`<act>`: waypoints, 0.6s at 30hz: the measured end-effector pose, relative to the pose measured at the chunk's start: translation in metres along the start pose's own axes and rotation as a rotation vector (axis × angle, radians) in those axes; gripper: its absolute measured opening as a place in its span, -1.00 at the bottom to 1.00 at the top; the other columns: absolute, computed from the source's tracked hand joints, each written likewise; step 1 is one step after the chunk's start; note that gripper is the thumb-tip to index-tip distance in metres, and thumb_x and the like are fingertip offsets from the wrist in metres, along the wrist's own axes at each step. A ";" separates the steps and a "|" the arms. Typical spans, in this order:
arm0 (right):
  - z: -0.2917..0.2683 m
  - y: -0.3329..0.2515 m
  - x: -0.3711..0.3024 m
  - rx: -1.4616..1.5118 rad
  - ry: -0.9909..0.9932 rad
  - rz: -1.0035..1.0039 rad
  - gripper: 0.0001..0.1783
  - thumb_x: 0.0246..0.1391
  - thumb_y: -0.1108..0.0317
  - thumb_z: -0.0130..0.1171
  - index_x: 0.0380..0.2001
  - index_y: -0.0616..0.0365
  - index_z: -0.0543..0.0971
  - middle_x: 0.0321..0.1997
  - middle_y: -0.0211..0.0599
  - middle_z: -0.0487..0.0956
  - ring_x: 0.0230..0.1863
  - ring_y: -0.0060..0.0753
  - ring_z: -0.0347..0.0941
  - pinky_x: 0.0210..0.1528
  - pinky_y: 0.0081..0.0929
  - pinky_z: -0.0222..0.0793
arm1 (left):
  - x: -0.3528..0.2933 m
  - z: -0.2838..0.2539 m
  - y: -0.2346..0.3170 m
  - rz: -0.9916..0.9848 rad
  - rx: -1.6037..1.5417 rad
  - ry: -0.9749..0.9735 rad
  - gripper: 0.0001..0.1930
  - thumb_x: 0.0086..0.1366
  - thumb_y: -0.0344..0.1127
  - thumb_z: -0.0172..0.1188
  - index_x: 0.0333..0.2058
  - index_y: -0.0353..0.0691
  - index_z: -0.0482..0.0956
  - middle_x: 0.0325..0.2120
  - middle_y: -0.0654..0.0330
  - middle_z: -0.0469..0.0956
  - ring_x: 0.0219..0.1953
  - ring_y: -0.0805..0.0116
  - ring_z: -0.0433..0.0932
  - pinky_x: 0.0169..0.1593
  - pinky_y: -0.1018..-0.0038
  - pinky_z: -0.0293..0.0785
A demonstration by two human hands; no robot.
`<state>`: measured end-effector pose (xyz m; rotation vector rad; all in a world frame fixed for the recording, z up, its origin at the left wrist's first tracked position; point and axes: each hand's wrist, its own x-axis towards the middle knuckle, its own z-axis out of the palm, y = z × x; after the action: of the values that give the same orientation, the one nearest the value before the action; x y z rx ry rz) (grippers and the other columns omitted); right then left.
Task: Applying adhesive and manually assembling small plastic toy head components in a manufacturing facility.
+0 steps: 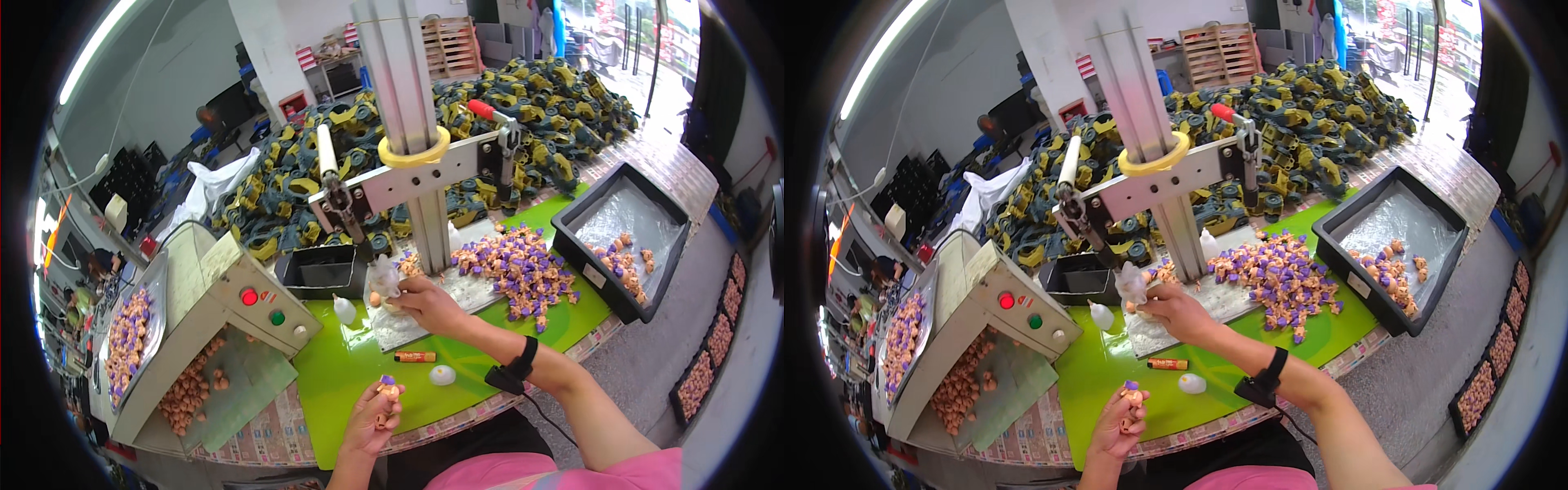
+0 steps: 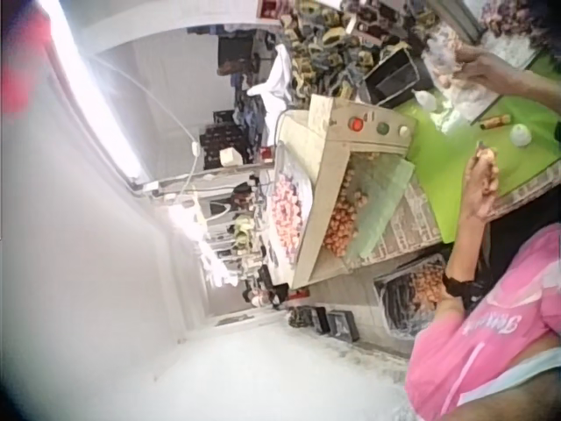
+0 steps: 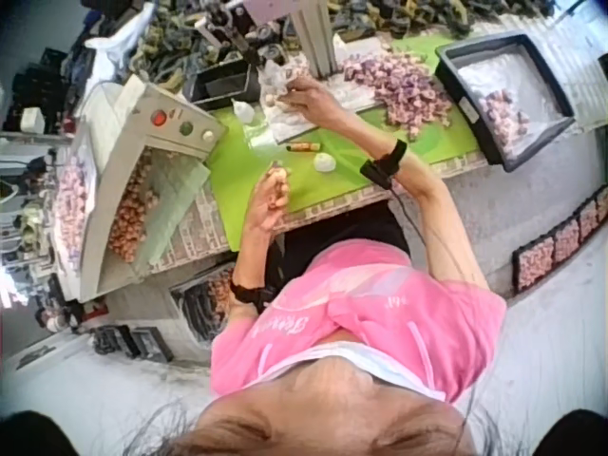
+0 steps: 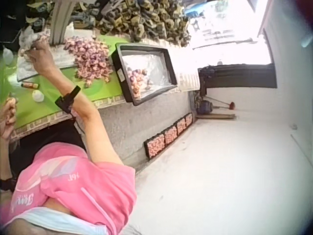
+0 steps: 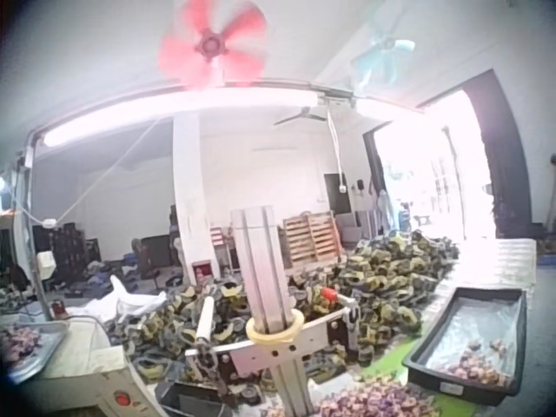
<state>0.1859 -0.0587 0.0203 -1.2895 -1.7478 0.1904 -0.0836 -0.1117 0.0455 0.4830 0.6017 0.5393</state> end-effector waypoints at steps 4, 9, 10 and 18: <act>-0.070 -0.027 -0.031 -0.045 0.302 0.120 -0.73 -0.07 0.60 0.19 -0.24 0.12 0.60 -0.13 -0.22 0.55 -0.03 -0.14 0.45 -0.01 -0.28 0.38 | -0.002 -0.013 0.011 0.063 0.075 0.102 -0.79 0.30 -0.42 0.15 -0.09 -0.11 0.48 -0.16 0.19 0.56 -0.26 0.50 0.57 -0.51 0.67 0.39; -0.219 0.003 -0.108 -0.766 0.923 0.393 -0.84 -0.02 0.59 0.11 -0.30 0.24 0.48 -0.25 -0.15 0.45 -0.21 -0.14 0.41 -0.08 -0.31 0.34 | 0.005 -0.019 0.031 0.152 0.238 0.177 -0.81 0.30 -0.40 0.16 -0.11 -0.09 0.49 -0.22 0.28 0.57 -0.25 0.54 0.57 -0.52 0.70 0.37; -0.246 0.014 -0.133 -0.833 0.903 0.460 -0.84 -0.01 0.57 0.11 -0.29 0.23 0.48 -0.24 -0.11 0.46 -0.18 -0.11 0.40 -0.07 -0.29 0.34 | 0.010 -0.013 0.038 0.167 0.297 0.180 -0.81 0.29 -0.39 0.17 -0.12 -0.09 0.50 -0.24 0.30 0.57 -0.27 0.56 0.56 -0.53 0.71 0.35; -0.293 0.026 -0.195 -1.041 0.460 0.806 -0.80 -0.03 0.42 0.19 -0.28 0.23 0.58 -0.15 -0.11 0.54 -0.08 0.01 0.42 0.05 -0.20 0.28 | 0.108 0.030 0.058 0.204 0.595 0.226 -0.80 0.21 -0.31 0.30 -0.21 -0.15 0.52 -0.41 0.39 0.50 -0.60 0.69 0.37 -0.63 0.72 0.18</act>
<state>0.4237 -0.3166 0.0568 -2.4931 -0.7986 -0.6086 -0.0080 -0.0109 0.0577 1.0637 0.9417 0.6105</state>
